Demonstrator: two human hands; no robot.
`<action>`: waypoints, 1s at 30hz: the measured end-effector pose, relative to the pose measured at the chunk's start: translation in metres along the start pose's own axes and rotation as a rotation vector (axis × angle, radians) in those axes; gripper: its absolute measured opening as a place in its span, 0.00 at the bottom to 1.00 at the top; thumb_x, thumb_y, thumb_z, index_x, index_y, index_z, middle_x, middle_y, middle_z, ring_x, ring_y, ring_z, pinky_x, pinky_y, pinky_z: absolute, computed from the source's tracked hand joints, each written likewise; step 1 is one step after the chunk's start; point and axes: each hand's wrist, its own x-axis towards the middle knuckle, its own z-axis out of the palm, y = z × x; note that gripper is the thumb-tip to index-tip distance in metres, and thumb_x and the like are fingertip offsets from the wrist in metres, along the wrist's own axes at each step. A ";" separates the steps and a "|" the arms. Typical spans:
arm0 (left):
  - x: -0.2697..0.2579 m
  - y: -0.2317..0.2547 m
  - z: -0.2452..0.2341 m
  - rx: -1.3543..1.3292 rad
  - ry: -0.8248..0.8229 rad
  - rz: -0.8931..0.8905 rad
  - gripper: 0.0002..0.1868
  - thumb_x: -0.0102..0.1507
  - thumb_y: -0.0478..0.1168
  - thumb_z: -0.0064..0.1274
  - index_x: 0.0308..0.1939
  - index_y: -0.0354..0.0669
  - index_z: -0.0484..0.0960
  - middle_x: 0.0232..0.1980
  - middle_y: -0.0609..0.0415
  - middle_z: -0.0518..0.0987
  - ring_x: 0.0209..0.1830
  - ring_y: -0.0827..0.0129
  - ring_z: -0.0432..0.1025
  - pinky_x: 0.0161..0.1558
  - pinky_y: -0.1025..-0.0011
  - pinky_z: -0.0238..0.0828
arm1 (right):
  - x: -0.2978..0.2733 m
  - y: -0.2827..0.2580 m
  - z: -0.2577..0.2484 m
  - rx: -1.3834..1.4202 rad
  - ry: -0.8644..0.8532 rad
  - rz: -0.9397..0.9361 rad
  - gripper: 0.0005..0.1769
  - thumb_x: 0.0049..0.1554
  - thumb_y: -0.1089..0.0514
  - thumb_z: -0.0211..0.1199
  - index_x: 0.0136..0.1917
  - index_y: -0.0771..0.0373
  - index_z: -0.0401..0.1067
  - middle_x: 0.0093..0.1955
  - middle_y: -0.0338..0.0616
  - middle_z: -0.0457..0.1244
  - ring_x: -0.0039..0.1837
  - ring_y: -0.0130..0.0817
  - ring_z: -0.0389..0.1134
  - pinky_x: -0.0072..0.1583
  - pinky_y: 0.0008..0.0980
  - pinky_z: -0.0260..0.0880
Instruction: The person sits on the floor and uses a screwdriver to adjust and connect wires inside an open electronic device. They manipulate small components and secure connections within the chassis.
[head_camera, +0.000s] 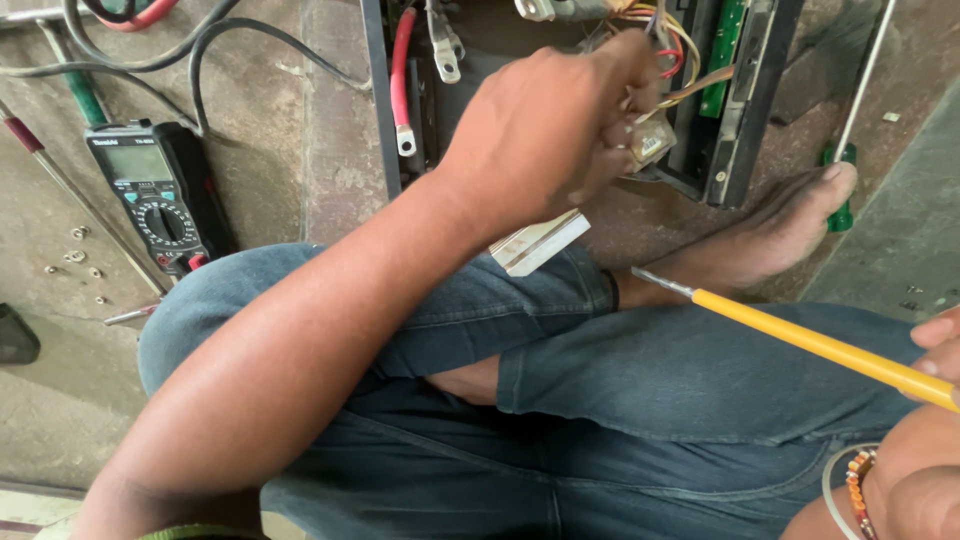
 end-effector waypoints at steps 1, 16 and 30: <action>-0.003 0.001 0.000 0.088 0.049 0.029 0.20 0.54 0.34 0.62 0.48 0.42 0.73 0.32 0.51 0.84 0.35 0.50 0.80 0.35 0.56 0.73 | 0.001 0.000 -0.001 0.000 -0.003 -0.001 0.20 0.68 0.45 0.51 0.53 0.65 0.68 0.42 0.49 0.60 0.44 0.38 0.63 0.52 0.37 0.70; -0.010 -0.010 0.009 0.006 -0.001 -0.044 0.20 0.58 0.28 0.54 0.53 0.44 0.71 0.33 0.54 0.84 0.38 0.52 0.80 0.42 0.54 0.73 | -0.006 -0.002 -0.008 -0.009 0.030 -0.007 0.22 0.71 0.44 0.49 0.51 0.66 0.68 0.41 0.51 0.59 0.42 0.39 0.62 0.50 0.37 0.69; -0.001 -0.003 0.005 0.084 -0.120 -0.025 0.15 0.56 0.34 0.59 0.45 0.45 0.77 0.34 0.50 0.84 0.38 0.48 0.79 0.39 0.53 0.72 | 0.051 -0.081 0.055 0.046 0.129 -0.181 0.25 0.73 0.44 0.53 0.48 0.69 0.68 0.40 0.54 0.60 0.39 0.39 0.63 0.48 0.38 0.71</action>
